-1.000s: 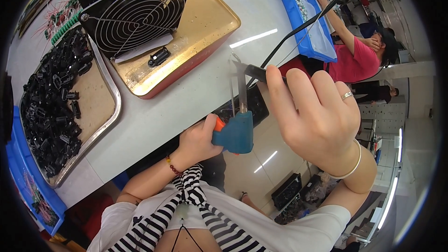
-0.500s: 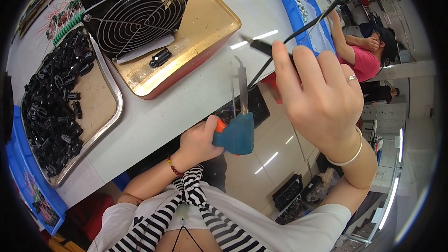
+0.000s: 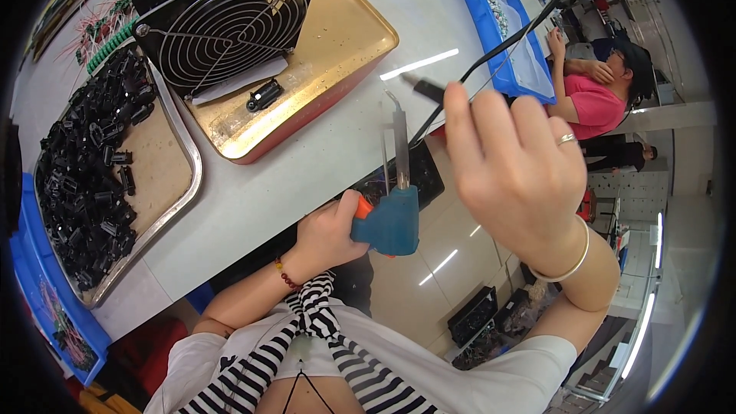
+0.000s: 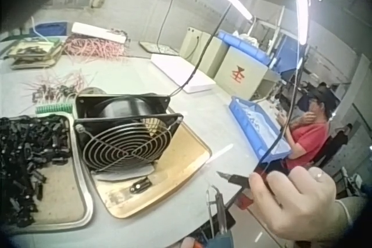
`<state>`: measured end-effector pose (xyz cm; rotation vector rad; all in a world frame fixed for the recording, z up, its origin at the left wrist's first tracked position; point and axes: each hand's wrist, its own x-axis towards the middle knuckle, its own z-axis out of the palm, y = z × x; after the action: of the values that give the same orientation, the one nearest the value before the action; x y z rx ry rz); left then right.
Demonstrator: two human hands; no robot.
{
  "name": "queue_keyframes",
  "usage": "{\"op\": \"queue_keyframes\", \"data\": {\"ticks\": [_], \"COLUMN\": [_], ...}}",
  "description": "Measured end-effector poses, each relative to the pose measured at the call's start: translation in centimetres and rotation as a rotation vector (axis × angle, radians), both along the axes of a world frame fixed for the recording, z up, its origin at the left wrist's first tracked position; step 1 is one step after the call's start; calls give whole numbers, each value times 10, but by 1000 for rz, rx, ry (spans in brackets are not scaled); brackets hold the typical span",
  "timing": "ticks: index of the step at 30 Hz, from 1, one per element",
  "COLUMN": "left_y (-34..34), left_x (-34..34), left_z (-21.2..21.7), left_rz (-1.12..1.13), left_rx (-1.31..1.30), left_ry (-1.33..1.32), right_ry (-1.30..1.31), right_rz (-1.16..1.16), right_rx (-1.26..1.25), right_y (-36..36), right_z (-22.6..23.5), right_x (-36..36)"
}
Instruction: The person solders wires and plastic parts onto a circuit board using a soldering gun, tweezers, and a utility knife at an industrial workbench.
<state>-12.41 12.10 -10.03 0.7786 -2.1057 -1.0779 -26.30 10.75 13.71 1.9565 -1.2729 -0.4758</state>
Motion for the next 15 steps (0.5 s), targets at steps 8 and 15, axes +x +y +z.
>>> {"op": "queue_keyframes", "data": {"ticks": [8,15], "left_y": [-2,-2], "left_x": [1,2], "left_z": [-3,-1], "left_rz": [11,-6], "left_rx": [-71,-11], "left_ry": [12,24], "right_ry": [-149,-191], "right_rz": [9,-13], "right_rx": [47,67], "right_y": [-1,-3], "right_z": [1,0], "right_x": [0,0]}}
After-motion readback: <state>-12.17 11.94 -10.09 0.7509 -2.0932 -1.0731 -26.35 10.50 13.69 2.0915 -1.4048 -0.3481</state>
